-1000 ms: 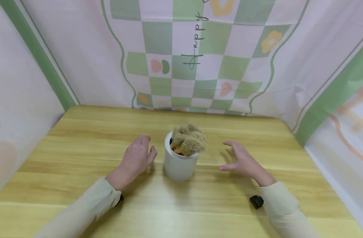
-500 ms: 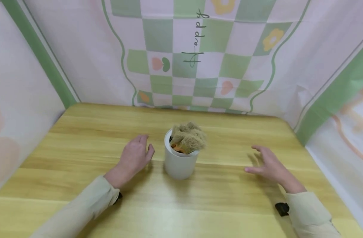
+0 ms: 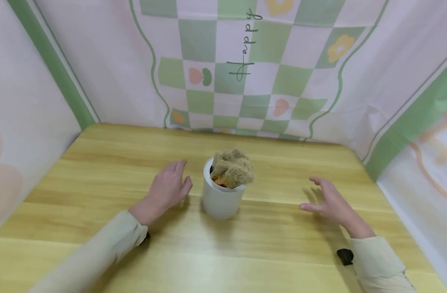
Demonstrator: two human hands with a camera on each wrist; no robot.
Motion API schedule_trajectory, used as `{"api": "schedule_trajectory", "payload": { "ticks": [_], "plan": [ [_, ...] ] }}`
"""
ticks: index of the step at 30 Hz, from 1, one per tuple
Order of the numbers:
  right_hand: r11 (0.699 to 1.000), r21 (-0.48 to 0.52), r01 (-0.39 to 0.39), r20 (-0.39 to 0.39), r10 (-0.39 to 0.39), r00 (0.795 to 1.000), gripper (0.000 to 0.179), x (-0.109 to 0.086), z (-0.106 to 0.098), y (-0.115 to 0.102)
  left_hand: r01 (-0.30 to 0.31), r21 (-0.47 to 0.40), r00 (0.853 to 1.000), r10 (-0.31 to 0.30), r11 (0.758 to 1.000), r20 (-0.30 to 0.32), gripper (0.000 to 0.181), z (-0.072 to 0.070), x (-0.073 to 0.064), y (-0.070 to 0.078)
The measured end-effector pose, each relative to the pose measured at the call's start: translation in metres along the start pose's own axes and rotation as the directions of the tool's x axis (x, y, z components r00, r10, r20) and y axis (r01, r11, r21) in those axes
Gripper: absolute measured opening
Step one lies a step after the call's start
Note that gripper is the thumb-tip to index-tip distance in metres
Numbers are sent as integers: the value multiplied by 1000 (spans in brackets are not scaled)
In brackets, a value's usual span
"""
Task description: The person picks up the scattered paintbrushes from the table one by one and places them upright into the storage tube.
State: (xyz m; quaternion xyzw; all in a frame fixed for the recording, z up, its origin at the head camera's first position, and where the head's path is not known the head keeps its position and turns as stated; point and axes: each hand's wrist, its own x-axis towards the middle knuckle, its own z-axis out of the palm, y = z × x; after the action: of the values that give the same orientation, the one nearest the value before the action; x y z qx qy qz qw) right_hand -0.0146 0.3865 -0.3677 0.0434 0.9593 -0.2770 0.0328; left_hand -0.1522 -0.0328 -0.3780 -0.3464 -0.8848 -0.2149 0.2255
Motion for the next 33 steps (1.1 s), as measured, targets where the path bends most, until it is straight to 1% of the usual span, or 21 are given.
{"api": "schedule_trajectory", "payload": {
  "ticks": [4,6,8,12,15,18,20,26,30,33],
  "plan": [
    [1000,4,7,-4,-7,1000,97,0,0,0,-42,41,999,42,998,1,44,0,4,-13],
    [1000,5,14,-4,-14,1000,96,0,0,0,-45,64,999,45,997,12,44,-2,4,-20],
    [1000,5,25,-8,-25,1000,94,1,0,0,-36,80,999,33,996,37,44,-4,4,-28],
    [999,9,36,-14,-36,999,94,2,0,0,10,100,994,-21,995,111,48,-11,5,-41],
    [999,16,34,-11,-34,999,94,2,2,-1,55,126,984,-76,990,163,50,-16,3,-51],
    [999,22,29,-5,-29,1000,94,1,4,-1,90,160,974,-120,983,192,49,-22,1,-60],
    [999,26,28,-3,-28,1000,94,1,5,-1,105,180,969,-141,978,201,49,-24,-1,-66],
    [999,25,43,6,-44,999,93,3,8,-5,145,197,964,-183,970,193,50,-30,-7,-81],
    [999,11,34,45,-34,998,93,8,3,-9,207,205,948,-248,957,200,53,-33,-13,-94],
    [999,33,18,62,-20,998,91,6,7,-8,250,227,933,-296,941,203,53,-39,-16,-105]
  ]
}}
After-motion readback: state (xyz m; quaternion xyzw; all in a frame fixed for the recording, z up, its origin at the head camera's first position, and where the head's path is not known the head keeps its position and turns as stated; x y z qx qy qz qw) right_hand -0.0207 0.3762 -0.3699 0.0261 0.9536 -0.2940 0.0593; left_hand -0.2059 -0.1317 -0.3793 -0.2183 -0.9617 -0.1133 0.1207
